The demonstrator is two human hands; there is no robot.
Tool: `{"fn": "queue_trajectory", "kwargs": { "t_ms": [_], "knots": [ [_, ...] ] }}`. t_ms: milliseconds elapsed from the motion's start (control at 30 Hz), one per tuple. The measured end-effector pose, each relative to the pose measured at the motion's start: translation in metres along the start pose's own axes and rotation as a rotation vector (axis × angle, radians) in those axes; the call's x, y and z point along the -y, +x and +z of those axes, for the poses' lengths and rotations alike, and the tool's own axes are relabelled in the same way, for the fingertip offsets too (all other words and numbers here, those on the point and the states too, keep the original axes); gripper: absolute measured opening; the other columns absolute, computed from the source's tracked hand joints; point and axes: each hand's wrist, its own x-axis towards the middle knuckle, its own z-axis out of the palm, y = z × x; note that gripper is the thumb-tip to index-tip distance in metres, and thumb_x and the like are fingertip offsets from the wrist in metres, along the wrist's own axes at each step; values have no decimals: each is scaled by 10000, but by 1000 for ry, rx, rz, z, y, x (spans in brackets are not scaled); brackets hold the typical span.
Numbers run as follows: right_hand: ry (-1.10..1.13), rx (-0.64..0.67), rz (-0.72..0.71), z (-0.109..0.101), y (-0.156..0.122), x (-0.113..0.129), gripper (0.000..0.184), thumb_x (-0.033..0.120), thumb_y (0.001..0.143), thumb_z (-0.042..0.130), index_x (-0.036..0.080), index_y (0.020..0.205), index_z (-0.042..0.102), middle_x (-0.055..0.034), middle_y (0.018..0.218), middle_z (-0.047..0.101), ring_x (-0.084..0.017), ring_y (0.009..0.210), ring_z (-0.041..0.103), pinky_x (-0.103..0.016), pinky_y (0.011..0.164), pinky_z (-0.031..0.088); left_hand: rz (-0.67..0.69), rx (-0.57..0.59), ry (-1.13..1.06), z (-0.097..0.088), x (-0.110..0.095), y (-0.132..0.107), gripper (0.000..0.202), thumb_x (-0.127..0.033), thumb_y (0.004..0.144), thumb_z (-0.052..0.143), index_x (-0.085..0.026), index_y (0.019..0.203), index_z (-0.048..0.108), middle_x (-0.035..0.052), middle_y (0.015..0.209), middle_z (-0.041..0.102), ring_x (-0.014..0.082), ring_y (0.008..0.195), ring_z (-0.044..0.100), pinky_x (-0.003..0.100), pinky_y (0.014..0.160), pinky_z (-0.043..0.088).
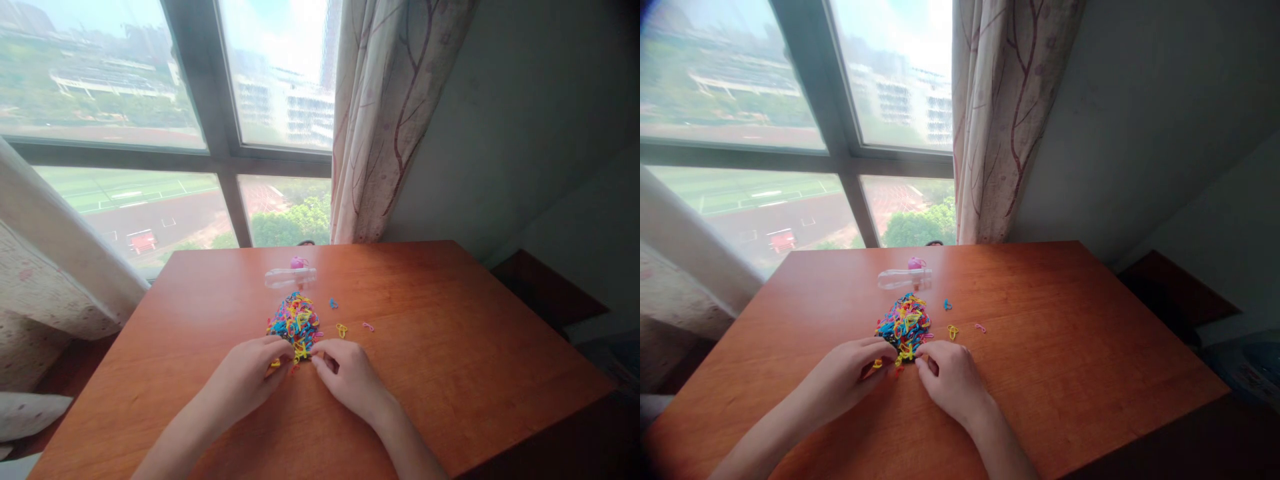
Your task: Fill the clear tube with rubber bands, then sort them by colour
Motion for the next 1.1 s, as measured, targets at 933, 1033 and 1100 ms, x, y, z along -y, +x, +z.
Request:
{"fn": "queue_trajectory", "kwargs": {
  "t_ms": [933, 1033, 1100],
  "knots": [
    [-206, 46, 29, 2, -18, -1, 141, 171, 876, 545, 222, 804, 655, -11, 814, 726, -164, 748, 663, -238, 625, 360, 80, 98, 336, 30, -49, 100, 193, -170, 841, 538, -218, 855, 724, 82, 892, 717, 237, 765, 699, 290, 627, 484],
    [-197, 53, 41, 3, -18, -2, 141, 195, 892, 539, 224, 841, 667, -19, 850, 736, -175, 784, 672, -242, 652, 375, 67, 92, 345, 34, -48, 103, 184, -159, 821, 556, -209, 895, 716, 92, 908, 724, 254, 791, 705, 295, 627, 490],
    [-184, 54, 46, 3, -18, -1, 144, 200, 896, 536, 225, 848, 670, -17, 855, 735, -175, 791, 672, -242, 664, 382, 63, 81, 341, 33, -47, 104, 172, -158, 812, 568, -209, 894, 710, 83, 906, 725, 250, 787, 704, 291, 625, 487]
  ]
}}
